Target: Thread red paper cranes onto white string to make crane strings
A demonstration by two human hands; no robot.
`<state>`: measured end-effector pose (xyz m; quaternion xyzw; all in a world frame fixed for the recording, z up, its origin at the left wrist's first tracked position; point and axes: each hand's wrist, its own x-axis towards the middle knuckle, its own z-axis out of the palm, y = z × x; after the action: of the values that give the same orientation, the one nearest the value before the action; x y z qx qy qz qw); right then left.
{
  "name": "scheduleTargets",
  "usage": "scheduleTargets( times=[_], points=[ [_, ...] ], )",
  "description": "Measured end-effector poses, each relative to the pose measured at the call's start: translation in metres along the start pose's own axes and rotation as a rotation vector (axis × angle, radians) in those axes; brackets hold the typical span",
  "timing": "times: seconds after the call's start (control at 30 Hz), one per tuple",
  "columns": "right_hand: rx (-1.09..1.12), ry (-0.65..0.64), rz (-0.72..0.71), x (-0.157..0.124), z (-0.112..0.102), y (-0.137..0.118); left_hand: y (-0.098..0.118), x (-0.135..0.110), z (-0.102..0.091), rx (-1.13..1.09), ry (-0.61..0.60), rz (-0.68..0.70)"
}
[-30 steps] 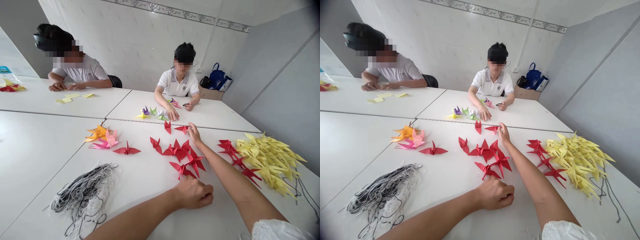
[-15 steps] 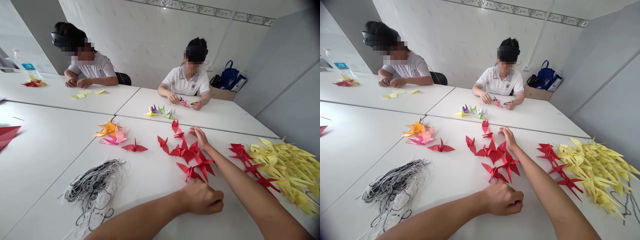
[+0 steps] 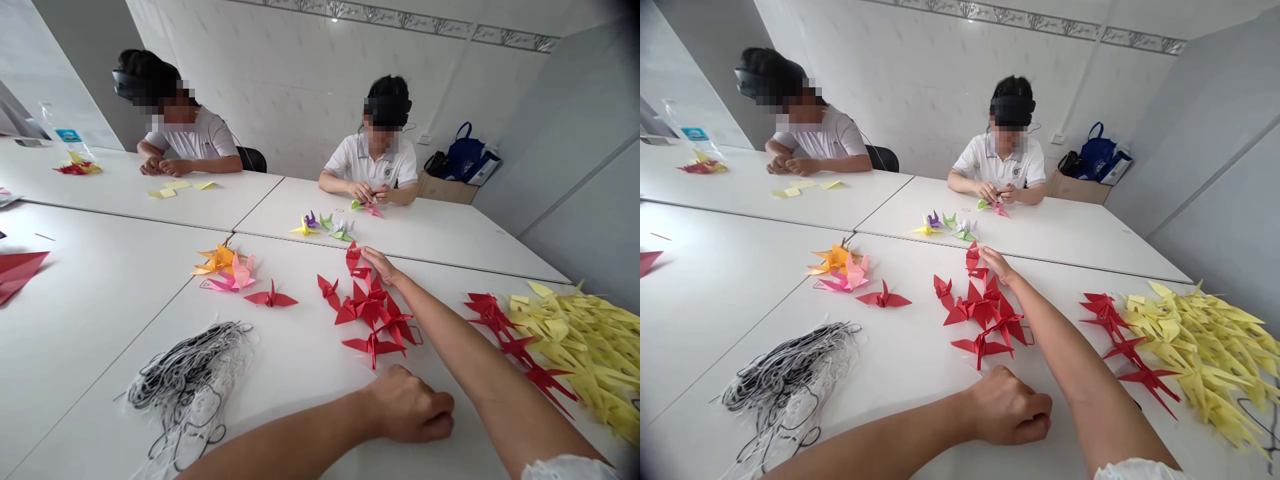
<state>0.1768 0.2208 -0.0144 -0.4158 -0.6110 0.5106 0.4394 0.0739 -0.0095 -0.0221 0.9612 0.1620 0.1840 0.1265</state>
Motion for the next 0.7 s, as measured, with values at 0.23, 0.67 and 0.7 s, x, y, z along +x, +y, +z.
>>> scheduleTargets(
  times=[0.23,0.67,0.7],
  points=[
    [0.056,-0.179,0.059,-0.051,0.013,-0.022,0.001,0.0,0.002,0.023,0.024,-0.009],
    [-0.088,-0.005,0.075,-0.117,-0.01,-0.03,0.001,-0.001,0.006,0.068,0.041,0.022],
    [-0.131,0.028,0.062,-0.117,-0.01,-0.033,0.002,-0.001,0.007,0.071,0.043,0.025]
  ],
)
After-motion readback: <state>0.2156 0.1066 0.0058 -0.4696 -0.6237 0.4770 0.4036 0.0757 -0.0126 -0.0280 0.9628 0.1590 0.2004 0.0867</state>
